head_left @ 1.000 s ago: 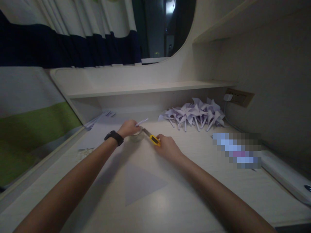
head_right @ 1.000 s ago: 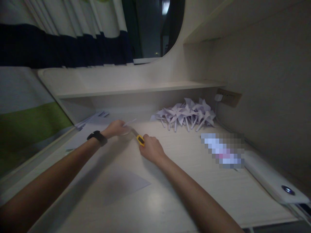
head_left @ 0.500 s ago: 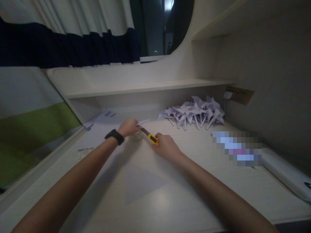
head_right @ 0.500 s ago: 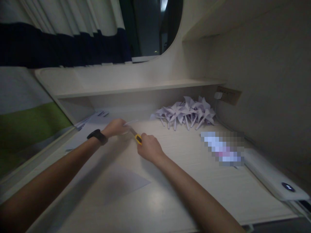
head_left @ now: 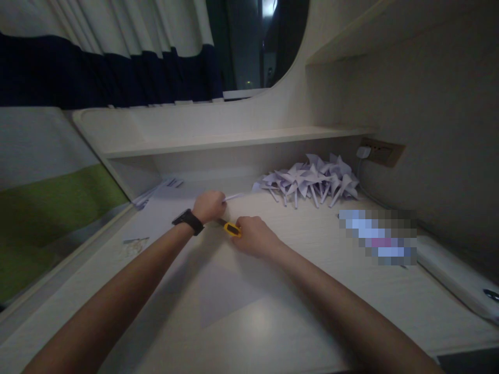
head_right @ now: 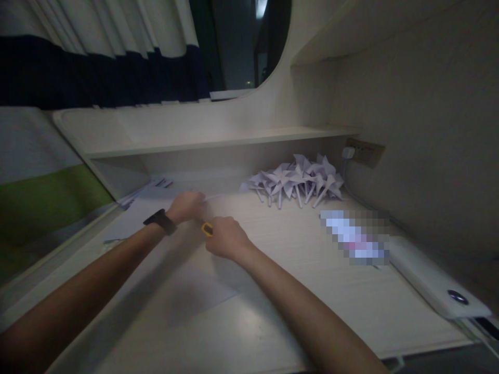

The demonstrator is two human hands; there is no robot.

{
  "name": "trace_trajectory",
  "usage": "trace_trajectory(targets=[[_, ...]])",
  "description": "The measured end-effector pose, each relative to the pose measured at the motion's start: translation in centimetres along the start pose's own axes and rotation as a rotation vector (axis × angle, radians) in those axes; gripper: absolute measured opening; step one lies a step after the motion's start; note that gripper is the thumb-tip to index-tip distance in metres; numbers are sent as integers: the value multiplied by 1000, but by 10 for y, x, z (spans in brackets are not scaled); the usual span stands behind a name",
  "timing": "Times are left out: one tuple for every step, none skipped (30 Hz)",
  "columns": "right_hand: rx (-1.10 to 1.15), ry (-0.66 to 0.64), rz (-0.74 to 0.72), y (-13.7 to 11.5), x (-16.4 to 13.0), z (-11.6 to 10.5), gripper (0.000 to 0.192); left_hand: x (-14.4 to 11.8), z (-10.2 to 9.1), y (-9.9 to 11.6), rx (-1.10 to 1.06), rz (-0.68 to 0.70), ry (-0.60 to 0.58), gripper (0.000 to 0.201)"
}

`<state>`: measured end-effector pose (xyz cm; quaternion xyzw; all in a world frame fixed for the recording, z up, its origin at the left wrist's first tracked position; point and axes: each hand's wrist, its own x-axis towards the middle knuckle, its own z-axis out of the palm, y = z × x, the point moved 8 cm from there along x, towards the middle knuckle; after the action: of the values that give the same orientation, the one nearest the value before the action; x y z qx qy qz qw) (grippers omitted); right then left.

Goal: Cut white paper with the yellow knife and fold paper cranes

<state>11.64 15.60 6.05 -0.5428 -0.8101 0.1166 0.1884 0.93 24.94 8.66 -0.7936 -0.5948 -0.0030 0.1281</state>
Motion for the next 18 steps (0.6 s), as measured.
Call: trace_trajectory(targets=[[-1,-8,-17,0,-3,1,22,2,2,-3,-2,1,-10,35],[-4,-13,-31,2,-6,2,22,4,3,-5,-4,6,-23,36],[-7,-17,-37,5,-10,3,22,6,5,-8,-6,13,-35,36],[-7,-19,-37,10,-13,3,22,8,5,-11,-9,21,-46,36],[-2,-23,-29,16,-17,5,23,11,5,-13,-8,36,-59,36],[7,-30,-19,23,-21,6,24,13,5,-14,-3,56,-71,36],[22,-32,-11,31,-25,7,26,15,3,-15,4,77,-81,36],[43,-40,-12,37,-28,9,27,18,1,-16,15,100,-90,35],[64,-49,-13,43,-32,11,27,20,-3,-17,26,121,-96,34],[73,-51,-12,48,-34,13,28,23,-7,-17,37,138,-100,33],[61,-39,-2,54,-36,13,28,26,-11,-18,47,150,-101,33],[38,-22,7,59,-38,12,28,28,-16,-19,54,153,-98,32],[9,-3,18,64,-38,11,29,30,-20,-20,55,148,-89,31],[-23,13,31,68,-39,10,29,32,-26,-21,40,134,-74,31],[-51,23,39,71,-38,9,29,32,-31,-22,-5,110,-53,31],[-72,27,43,75,-38,8,29,31,-35,-22,-89,81,-29,31],[-88,25,44,77,-37,7,28,28,-39,-22,-217,51,-4,32],[-102,24,44,80,-35,7,27,23,-41,-21,-379,24,16,33]])
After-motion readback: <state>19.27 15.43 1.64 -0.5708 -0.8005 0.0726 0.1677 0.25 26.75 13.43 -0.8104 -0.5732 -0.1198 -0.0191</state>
